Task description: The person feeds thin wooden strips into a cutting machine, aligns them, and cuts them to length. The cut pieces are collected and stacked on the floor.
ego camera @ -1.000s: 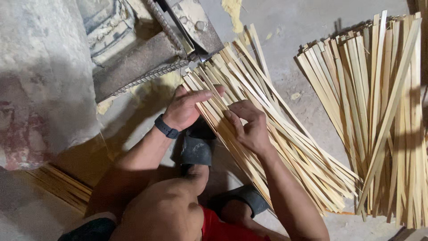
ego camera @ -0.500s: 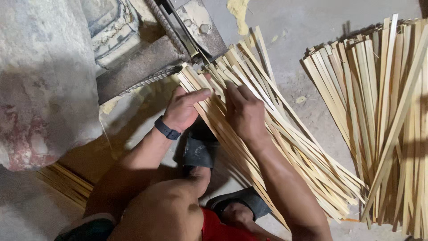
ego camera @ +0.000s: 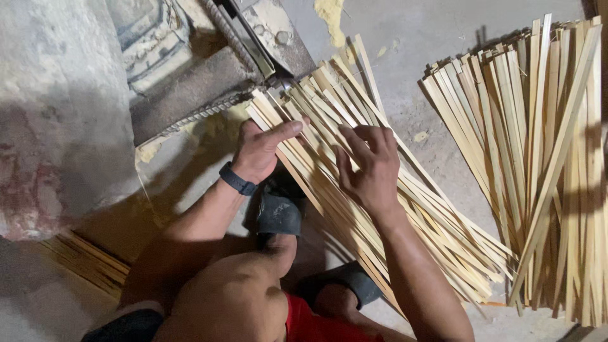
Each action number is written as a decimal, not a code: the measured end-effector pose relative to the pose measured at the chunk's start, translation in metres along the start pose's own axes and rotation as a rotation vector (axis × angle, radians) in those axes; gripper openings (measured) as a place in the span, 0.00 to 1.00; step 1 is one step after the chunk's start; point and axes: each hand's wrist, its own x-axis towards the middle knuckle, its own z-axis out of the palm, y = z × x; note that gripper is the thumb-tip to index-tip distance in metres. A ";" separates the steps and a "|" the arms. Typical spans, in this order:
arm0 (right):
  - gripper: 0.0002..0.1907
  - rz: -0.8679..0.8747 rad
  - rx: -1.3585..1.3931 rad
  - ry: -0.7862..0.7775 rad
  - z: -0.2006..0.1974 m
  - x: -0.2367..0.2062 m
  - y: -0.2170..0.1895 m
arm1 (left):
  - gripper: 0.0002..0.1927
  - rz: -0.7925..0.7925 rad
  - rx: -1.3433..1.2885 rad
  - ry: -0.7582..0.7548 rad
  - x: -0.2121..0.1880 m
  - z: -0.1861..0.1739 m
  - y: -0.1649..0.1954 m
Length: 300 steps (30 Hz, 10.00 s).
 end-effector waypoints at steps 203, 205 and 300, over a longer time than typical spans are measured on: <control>0.16 -0.016 -0.058 -0.098 0.009 0.025 -0.018 | 0.16 -0.103 0.292 -0.084 0.000 -0.014 -0.007; 0.22 -0.151 -0.260 0.100 -0.002 -0.001 -0.009 | 0.16 -0.047 0.229 -0.099 0.000 -0.007 0.000; 0.08 0.069 0.070 -0.037 0.036 0.048 -0.037 | 0.06 0.108 0.030 0.187 -0.014 -0.011 -0.018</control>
